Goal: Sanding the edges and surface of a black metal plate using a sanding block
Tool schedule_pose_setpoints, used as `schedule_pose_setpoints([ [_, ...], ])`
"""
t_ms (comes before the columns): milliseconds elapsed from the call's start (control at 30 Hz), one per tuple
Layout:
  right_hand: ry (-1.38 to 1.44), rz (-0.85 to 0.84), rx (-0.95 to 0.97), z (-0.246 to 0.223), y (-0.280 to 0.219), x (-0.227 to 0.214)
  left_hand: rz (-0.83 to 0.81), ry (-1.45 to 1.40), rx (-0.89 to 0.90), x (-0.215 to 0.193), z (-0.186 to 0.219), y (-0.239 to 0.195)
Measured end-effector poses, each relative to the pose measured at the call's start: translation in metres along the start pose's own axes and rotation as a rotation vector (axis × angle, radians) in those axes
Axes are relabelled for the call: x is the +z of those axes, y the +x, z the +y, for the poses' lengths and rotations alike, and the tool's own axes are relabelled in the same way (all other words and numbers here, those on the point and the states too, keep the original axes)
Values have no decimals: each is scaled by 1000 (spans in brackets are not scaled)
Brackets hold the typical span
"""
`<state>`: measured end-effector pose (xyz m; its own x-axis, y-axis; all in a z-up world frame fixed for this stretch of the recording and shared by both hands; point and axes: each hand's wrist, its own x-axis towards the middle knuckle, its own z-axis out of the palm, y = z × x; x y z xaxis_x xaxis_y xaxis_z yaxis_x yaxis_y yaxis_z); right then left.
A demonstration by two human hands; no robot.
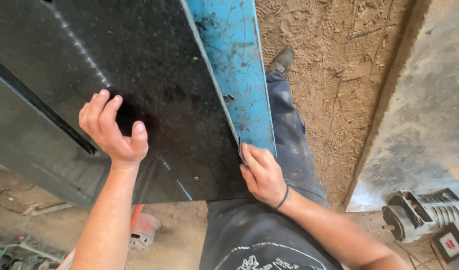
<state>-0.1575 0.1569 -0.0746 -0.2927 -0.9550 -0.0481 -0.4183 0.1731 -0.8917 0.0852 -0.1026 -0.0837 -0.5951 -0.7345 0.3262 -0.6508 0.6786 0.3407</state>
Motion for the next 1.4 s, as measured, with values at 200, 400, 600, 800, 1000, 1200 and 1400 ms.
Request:
schedule_pose_setpoints([
  [200, 28, 80, -88, -12, 93, -1, -31, -13, -13, -6, 15, 9],
  [400, 18, -200, 45, -7, 14, -16, -55, -5, -60, -7, 28, 21],
  [600, -1, -88, 39, -14, 46, -8, -67, 17, -54, -8, 29, 22],
  [800, 9, -7, -32, -9, 65, 0, -99, 16, -82, -13, 34, 24],
  [1000, 39, -205, 25, -10, -19, -15, -102, 30, -86, -13, 33, 17],
  [1200, 65, 66, -76, -18, 114, 1, -101, 8, -87, -14, 32, 19],
  [1400, -33, -240, 118, -7, -38, -13, -87, 5, -76, -10, 27, 17],
])
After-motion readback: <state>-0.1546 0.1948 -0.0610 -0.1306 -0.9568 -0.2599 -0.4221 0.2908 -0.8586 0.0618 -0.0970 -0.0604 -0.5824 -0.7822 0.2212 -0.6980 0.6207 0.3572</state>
